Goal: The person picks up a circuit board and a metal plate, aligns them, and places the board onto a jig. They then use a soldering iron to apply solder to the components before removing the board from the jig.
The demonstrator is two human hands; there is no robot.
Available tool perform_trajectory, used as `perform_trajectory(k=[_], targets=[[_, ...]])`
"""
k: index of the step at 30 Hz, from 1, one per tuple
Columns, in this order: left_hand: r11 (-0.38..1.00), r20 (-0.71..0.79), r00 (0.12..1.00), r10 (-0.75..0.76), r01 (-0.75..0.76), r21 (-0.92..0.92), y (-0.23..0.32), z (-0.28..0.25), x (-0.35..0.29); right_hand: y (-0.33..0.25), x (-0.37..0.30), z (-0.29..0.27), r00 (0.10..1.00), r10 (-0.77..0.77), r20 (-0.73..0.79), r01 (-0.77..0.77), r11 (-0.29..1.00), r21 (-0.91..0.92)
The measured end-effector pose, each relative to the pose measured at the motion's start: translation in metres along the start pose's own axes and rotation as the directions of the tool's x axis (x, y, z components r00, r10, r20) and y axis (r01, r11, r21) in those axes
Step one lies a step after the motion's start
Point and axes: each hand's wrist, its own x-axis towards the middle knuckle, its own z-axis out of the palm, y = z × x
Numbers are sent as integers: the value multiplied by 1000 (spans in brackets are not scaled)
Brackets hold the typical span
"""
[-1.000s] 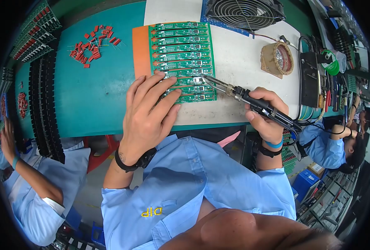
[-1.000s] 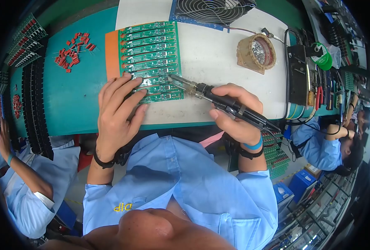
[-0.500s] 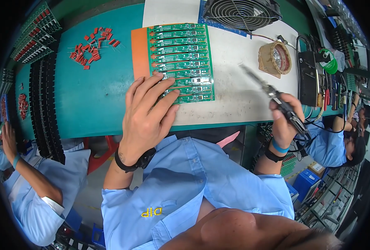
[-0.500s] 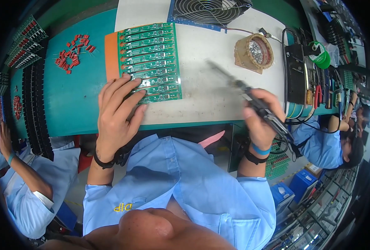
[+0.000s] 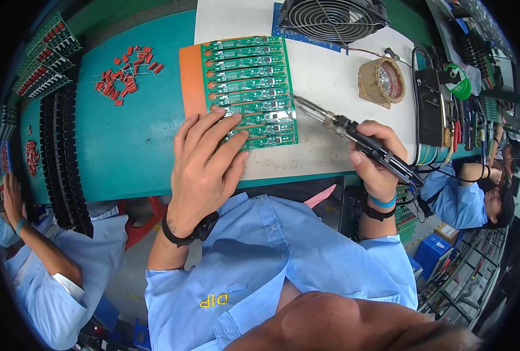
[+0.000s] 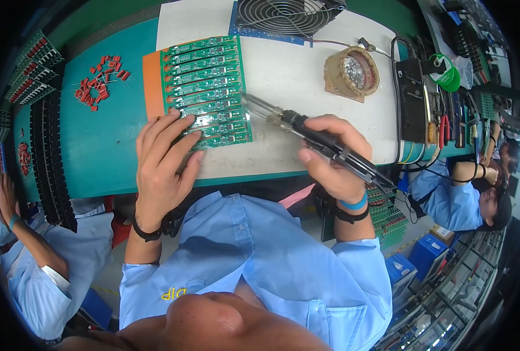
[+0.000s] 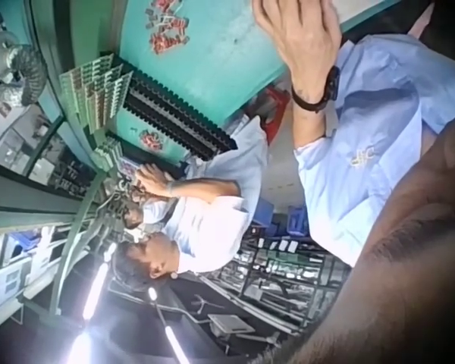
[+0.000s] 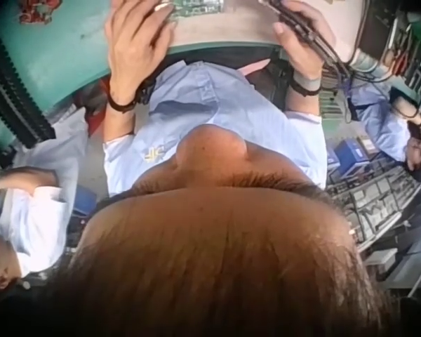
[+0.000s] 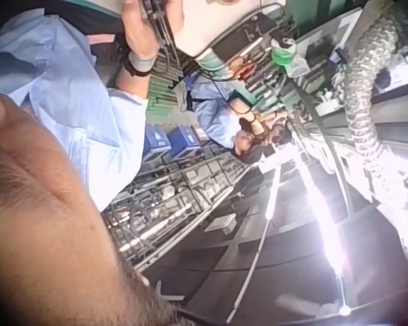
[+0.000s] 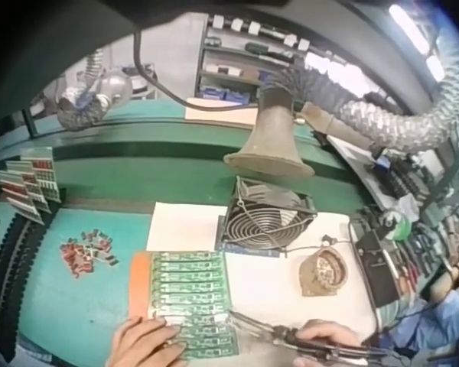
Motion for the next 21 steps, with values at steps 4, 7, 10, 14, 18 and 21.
perform_trajectory(k=[4,7,10,14,18,21], targets=[[1000,6,1000,-2,2,-8,0,-1,0,3,8,5,999,-10,33,9,1000,30],[1000,12,1000,-1,1,-11,0,-1,0,3,11,6,999,-4,43,4,1000,15],[1000,16,1000,-7,7,-7,0,-2,0,4,13,7,999,3,53,-3,1000,4],[1000,15,1000,-2,2,-13,0,-1,0,4,15,7,998,9,67,-9,1000,-4],[1000,12,1000,-5,6,-15,0,-1,0,4,16,7,997,4,73,-4,1000,-1],[1000,13,1000,-7,7,-13,0,-1,-1,3,16,7,997,6,73,-6,1000,-2]])
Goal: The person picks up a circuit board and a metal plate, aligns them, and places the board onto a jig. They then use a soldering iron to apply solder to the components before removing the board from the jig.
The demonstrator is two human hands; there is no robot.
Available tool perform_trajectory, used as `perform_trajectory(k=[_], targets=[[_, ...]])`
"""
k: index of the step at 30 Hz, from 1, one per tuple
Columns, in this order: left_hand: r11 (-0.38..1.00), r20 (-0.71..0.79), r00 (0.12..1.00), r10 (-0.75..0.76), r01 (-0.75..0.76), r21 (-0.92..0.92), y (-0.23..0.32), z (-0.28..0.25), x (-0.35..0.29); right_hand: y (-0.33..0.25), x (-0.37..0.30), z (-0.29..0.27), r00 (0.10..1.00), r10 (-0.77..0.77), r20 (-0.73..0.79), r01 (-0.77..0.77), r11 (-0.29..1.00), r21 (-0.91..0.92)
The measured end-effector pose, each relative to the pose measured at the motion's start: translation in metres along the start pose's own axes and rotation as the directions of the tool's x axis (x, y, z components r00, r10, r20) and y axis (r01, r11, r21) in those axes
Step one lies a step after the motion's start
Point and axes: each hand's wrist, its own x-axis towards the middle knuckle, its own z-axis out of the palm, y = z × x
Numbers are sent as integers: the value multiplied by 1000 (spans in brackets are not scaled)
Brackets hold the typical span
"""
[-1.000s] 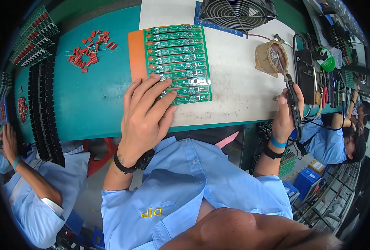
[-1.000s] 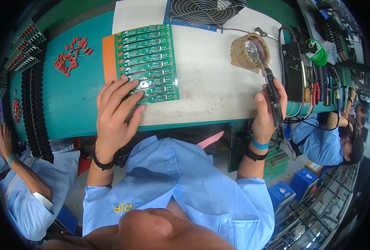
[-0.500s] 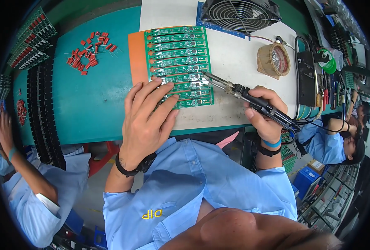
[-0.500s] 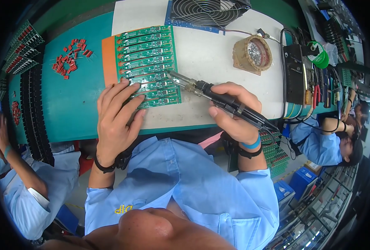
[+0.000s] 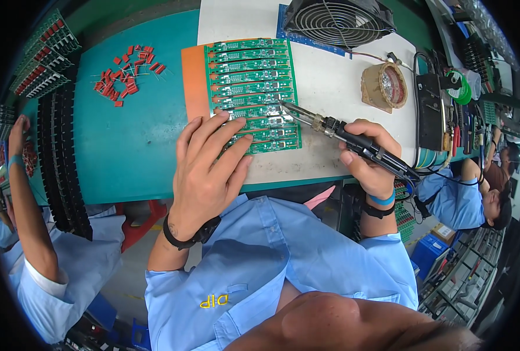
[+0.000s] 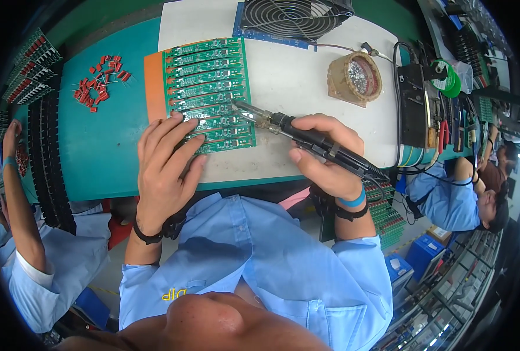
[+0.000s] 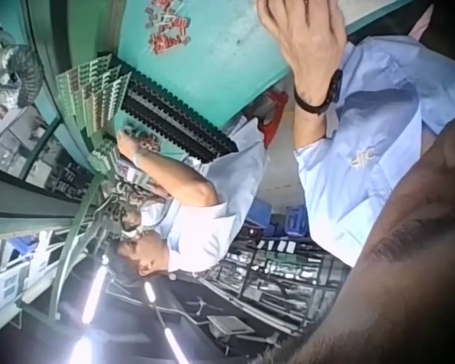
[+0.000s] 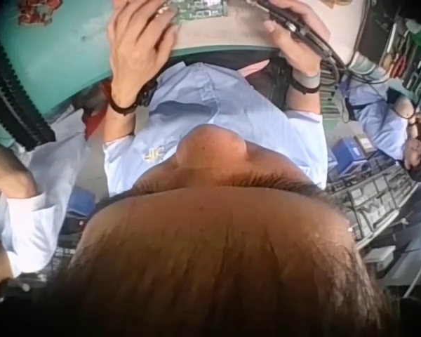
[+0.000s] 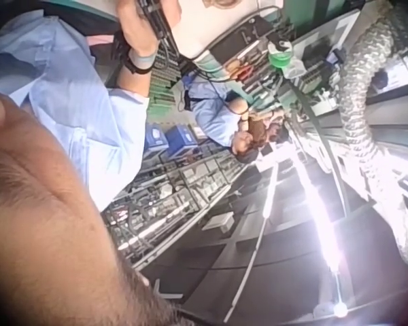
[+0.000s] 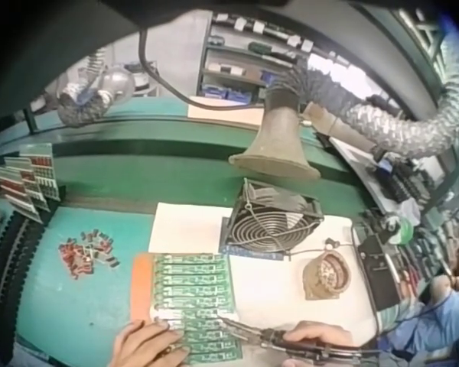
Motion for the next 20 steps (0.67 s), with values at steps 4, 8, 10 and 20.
perform_trajectory(k=[4,8,10,20], targets=[[1000,2,1000,0,0,0,0,-1,0,-1,0,0,1000,-14,1,14,1000,-11],[1000,0,1000,-2,2,1,0,-1,0,-1,0,0,1000,4,4,-4,1000,-9],[1000,-1,1000,-3,3,2,0,-1,0,-1,1,-1,1000,6,5,-6,1000,-29],[1000,13,1000,-12,12,3,0,-2,-1,-7,5,-1,997,66,-49,-67,998,-15]])
